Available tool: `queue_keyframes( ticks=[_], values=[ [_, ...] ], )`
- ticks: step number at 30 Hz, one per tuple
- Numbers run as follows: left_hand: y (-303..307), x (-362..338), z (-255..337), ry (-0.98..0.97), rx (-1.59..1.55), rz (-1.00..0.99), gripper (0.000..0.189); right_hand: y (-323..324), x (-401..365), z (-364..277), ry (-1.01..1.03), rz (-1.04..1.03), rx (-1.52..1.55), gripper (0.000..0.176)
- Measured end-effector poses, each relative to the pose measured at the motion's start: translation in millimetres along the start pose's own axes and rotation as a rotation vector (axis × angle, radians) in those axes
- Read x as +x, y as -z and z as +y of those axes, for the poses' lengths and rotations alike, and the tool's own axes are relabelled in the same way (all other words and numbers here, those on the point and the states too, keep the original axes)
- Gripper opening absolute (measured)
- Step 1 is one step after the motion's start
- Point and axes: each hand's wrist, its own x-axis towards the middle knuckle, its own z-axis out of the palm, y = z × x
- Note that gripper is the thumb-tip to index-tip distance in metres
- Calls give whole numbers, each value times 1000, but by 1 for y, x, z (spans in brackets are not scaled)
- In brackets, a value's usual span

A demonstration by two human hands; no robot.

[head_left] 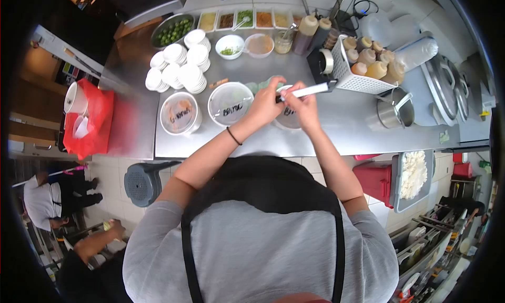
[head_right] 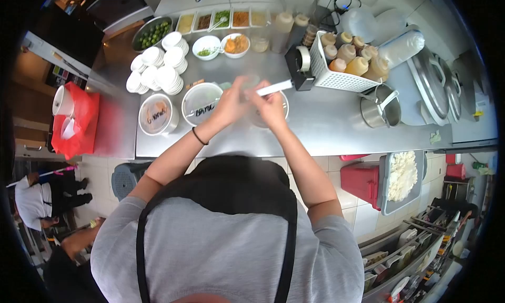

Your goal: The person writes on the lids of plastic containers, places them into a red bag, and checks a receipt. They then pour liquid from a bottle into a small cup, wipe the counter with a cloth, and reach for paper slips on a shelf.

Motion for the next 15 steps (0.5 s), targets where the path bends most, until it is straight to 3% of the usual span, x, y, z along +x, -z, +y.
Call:
queue_keyframes(
  ticks=[3,6,8,9,10,13,14,15],
  values=[
    [1,6,11,106,-256,-101,50,-1,-6,-10,78,-2,32,13],
    [-6,25,-5,12,-423,-160,63,12,15,-20,108,-51,-23,10],
    [-1,33,-7,67,-479,-158,69,30,38,-37,4,-159,-203,11],
    [4,35,-5,128,-535,-156,75,38,54,-46,206,-95,-324,11],
    [5,36,-12,29,-470,-55,84,49,77,-48,430,8,-380,10],
    [19,24,-29,65,-396,69,79,88,139,-74,638,352,-649,15],
    [27,16,-35,77,-391,84,79,101,164,-79,858,470,-769,17],
    [34,7,-40,103,-384,130,72,116,193,-76,923,506,-808,19]
  ],
)
